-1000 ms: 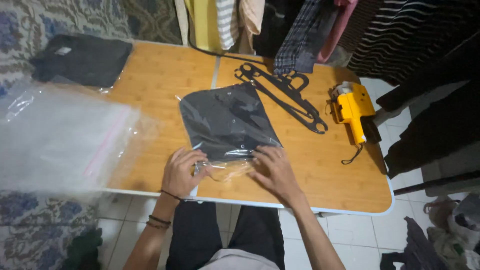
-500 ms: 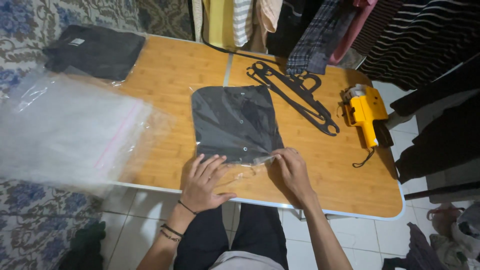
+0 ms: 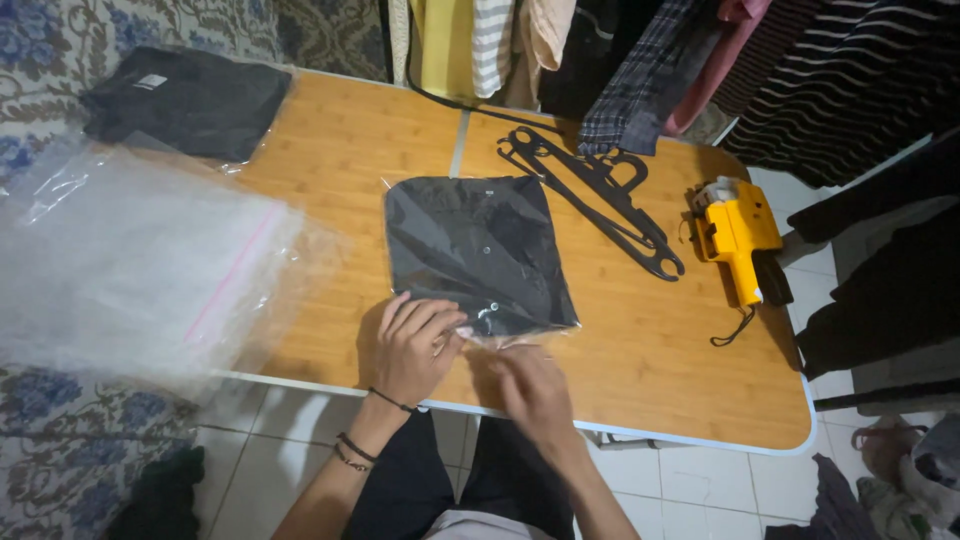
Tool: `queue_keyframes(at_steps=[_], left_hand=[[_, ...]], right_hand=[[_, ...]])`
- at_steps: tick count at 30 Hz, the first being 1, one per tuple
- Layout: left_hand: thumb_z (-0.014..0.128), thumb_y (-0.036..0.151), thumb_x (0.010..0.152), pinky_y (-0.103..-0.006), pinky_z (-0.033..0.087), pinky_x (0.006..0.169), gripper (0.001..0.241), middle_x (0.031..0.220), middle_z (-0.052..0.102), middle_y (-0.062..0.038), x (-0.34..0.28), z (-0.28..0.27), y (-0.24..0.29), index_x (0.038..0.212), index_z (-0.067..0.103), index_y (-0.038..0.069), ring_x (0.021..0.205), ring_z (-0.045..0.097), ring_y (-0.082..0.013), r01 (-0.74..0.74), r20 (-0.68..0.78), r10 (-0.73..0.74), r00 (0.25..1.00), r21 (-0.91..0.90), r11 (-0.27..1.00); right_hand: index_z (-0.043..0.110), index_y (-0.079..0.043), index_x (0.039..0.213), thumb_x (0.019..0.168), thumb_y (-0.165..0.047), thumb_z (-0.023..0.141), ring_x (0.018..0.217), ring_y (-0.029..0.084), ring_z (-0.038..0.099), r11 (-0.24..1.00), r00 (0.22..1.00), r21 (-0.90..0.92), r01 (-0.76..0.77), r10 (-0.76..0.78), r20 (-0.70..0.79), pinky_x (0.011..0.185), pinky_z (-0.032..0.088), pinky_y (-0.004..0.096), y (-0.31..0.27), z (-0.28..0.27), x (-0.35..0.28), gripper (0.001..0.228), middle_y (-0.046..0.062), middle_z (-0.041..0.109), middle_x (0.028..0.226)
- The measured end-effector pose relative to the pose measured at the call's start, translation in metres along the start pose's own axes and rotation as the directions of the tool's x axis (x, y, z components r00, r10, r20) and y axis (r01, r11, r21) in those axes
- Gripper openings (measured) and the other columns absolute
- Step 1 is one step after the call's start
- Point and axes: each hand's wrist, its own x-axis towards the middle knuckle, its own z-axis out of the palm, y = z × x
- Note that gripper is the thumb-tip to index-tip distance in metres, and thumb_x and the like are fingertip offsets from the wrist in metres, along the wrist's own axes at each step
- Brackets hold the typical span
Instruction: The person folds a pink shirt on a table, uses a handheld steamer to smooth it, and places it on a hanger in a closet. They then remove a black shirt from a plastic bag, unfold it, and smooth it out on the table.
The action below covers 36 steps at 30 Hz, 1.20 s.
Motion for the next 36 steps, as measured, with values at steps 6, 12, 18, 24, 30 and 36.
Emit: queue_keyframes(at_steps=[6, 12, 18, 24, 30, 36], left_hand=[[0.074, 0.025, 0.09, -0.0488, 0.041, 0.109, 0.019, 0.108, 0.074, -0.005, 0.006, -0.001, 0.009, 0.099, 0.077, 0.009, 0.106, 0.068, -0.025, 0.041, -0.091, -0.047, 0.995, -0.07, 0.997], [0.074, 0.033, 0.09, -0.0513, 0.039, 0.109, 0.025, 0.106, 0.074, -0.007, 0.005, -0.014, 0.02, 0.096, 0.077, 0.008, 0.105, 0.068, -0.0256, 0.052, -0.051, -0.055, 0.997, -0.064, 0.997], [0.072, 0.029, 0.092, -0.0512, 0.039, 0.111, 0.02, 0.106, 0.074, -0.005, -0.007, -0.007, 0.018, 0.093, 0.078, 0.01, 0.107, 0.068, -0.0245, 0.012, -0.051, -0.015, 0.999, -0.072, 0.997], [0.07, 0.028, 0.095, -0.0499, 0.041, 0.109, 0.02, 0.104, 0.075, -0.004, -0.014, -0.006, 0.013, 0.092, 0.077, 0.01, 0.104, 0.068, -0.0235, 0.019, -0.046, -0.023, 0.999, -0.091, 0.996], [0.065, 0.033, 0.1, -0.0498, 0.043, 0.108, 0.026, 0.103, 0.07, -0.007, -0.021, 0.001, 0.001, 0.093, 0.071, 0.008, 0.106, 0.065, -0.0259, -0.079, 0.038, 0.081, 0.996, -0.047, 0.996], [0.073, 0.037, 0.086, -0.0513, 0.043, 0.101, 0.033, 0.096, 0.065, -0.012, -0.02, -0.004, 0.009, 0.086, 0.063, 0.005, 0.1, 0.063, -0.0293, -0.179, 0.132, 0.17, 0.977, 0.059, 0.982]], right_hand=[[0.062, 0.004, 0.116, 0.082, -0.013, 0.077, 0.105, 0.042, 0.063, 0.992, 0.986, -0.103, 0.071, -0.054, 0.158, 0.089, 0.051, 0.045, -0.021, 0.002, 0.019, 0.041, 0.023, 0.062, 0.12], [0.062, 0.003, 0.126, 0.087, -0.014, 0.077, 0.113, 0.04, 0.063, 0.985, 0.994, -0.15, -0.084, 0.093, 0.053, 0.093, 0.052, 0.044, -0.01, 0.002, 0.01, 0.045, 0.022, 0.063, 0.124], [0.053, 0.005, 0.118, 0.068, -0.023, 0.087, 0.115, 0.045, 0.053, 0.96, 0.984, -0.267, -0.086, 0.039, -0.175, 0.094, 0.045, 0.051, -0.008, 0.008, 0.014, 0.067, 0.027, 0.055, 0.116], [0.054, 0.004, 0.121, 0.085, -0.003, 0.076, 0.115, 0.039, 0.062, 0.974, 0.985, -0.2, -0.107, 0.076, -0.155, 0.094, 0.055, 0.041, 0.002, -0.003, -0.002, 0.042, 0.026, 0.058, 0.122], [0.065, -0.001, 0.103, 0.082, 0.009, 0.068, 0.104, 0.033, 0.07, 0.98, 0.993, -0.178, -0.094, 0.079, -0.087, 0.09, 0.057, 0.039, 0.0, -0.038, 0.0, 0.023, 0.015, 0.07, 0.108], [0.071, -0.001, 0.098, 0.084, 0.012, 0.068, 0.101, 0.028, 0.072, 0.984, 0.997, -0.176, -0.028, 0.016, -0.07, 0.087, 0.058, 0.036, -0.003, -0.062, 0.013, 0.019, 0.011, 0.074, 0.106]])
